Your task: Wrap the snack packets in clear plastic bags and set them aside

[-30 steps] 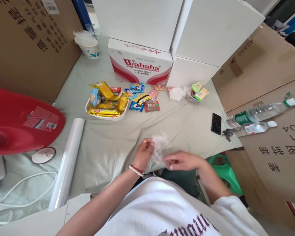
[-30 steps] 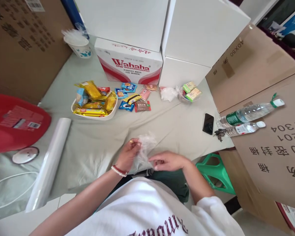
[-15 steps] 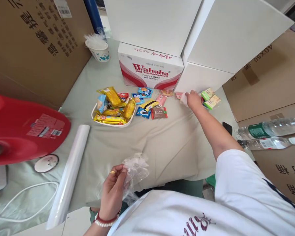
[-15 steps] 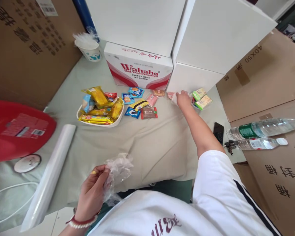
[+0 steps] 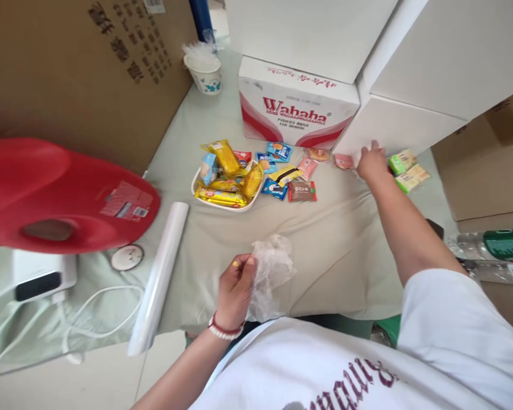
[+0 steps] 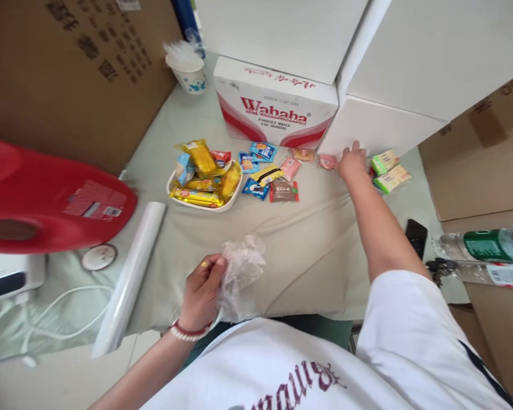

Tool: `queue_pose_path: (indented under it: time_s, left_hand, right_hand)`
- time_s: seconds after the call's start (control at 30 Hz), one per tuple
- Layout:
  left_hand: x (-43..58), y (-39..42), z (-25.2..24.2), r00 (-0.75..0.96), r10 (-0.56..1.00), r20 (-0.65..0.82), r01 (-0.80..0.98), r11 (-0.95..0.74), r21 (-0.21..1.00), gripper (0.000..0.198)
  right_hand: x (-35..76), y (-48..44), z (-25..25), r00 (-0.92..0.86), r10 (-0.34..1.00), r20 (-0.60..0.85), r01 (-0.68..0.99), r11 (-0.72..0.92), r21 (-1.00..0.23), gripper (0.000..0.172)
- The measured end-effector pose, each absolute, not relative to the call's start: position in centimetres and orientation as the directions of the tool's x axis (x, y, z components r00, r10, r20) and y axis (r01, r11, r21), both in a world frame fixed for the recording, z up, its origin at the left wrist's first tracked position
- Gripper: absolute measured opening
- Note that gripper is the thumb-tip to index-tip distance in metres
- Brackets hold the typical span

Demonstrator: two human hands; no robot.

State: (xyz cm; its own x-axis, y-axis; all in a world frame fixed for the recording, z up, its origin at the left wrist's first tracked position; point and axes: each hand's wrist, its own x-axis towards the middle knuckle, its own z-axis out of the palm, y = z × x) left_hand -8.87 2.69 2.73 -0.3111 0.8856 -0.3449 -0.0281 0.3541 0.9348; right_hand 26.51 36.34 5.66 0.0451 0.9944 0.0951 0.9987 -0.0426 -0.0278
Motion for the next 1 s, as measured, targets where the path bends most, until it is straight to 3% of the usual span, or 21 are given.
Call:
queue_pose_path:
  time_s: [0.07,0.13,0.2,0.27,0.3,0.37,0.43,0.5,0.6,0.73,0.87,1.0]
  left_hand:
    - [-8.4,3.3,2.3,-0.326,0.884,-0.334,-0.052,0.336,0.94,0.05]
    - [-7.9,3.8,1.7,-0.326,0.887,-0.326,-0.09,0.314,0.945,0.049]
    - [-7.3,4.1,1.2,-0.312,0.899,-0.308,-0.114,0.286,0.951,0.047]
    - [-6.5,4.3,1.0,-0.308,0.915,-0.262,-0.088,0.246,0.965,0.045]
    - [-6.1,4.3,1.0,-0.312,0.923,-0.224,-0.055,0.218,0.974,0.043]
    - [-5.2,4.2,0.8,-0.312,0.939,-0.144,0.016,0.157,0.987,0.041]
    - [-4.5,4.1,0.5,-0.269,0.956,-0.117,0.022,0.127,0.992,0.04]
    - [-4.0,3.9,0.0,-0.198,0.968,-0.151,-0.016,0.151,0.988,0.041]
    - [-4.4,3.2,-0.7,-0.234,0.958,-0.167,-0.001,0.172,0.985,0.041]
    - [-5.7,1.7,-0.2,-0.402,0.907,-0.129,0.054,0.164,0.985,0.043]
    - [-5.1,1.3,1.1,-0.17,0.96,-0.225,0.026,0.232,0.972,0.046]
    - [-4.2,2.7,1.3,-0.126,0.936,-0.329,-0.054,0.325,0.944,0.035]
  right_hand:
    - [25.9,32.7,7.0,-0.049,0.974,0.222,0.997,0.061,-0.051,0.041]
    - [24.5,27.2,7.5,-0.018,0.955,0.295,0.976,0.08,-0.202,0.041]
    - [22.1,20.5,6.9,0.041,0.995,0.094,0.856,0.014,-0.517,0.039]
    - [19.2,14.1,5.4,-0.038,0.938,-0.345,0.513,-0.278,-0.812,0.047]
    - [17.6,11.5,4.5,-0.107,0.858,-0.503,0.299,-0.455,-0.839,0.053]
    - [14.8,7.8,3.1,-0.204,0.726,-0.657,-0.033,-0.676,-0.736,0.06]
    - [12.8,6.2,2.2,-0.219,0.697,-0.683,-0.257,-0.716,-0.649,0.059]
    - [11.7,6.2,2.1,-0.194,0.731,-0.654,-0.353,-0.674,-0.649,0.055]
    - [11.3,7.1,2.2,-0.107,0.815,-0.57,-0.285,-0.574,-0.768,0.049]
    - [11.5,7.4,2.3,0.135,0.924,-0.357,-0.02,-0.358,-0.934,0.037]
    - [10.4,6.4,2.3,0.186,0.959,-0.213,0.19,-0.248,-0.95,0.033]
    - [9.8,5.9,2.5,0.099,0.953,-0.285,0.099,-0.295,-0.95,0.034]
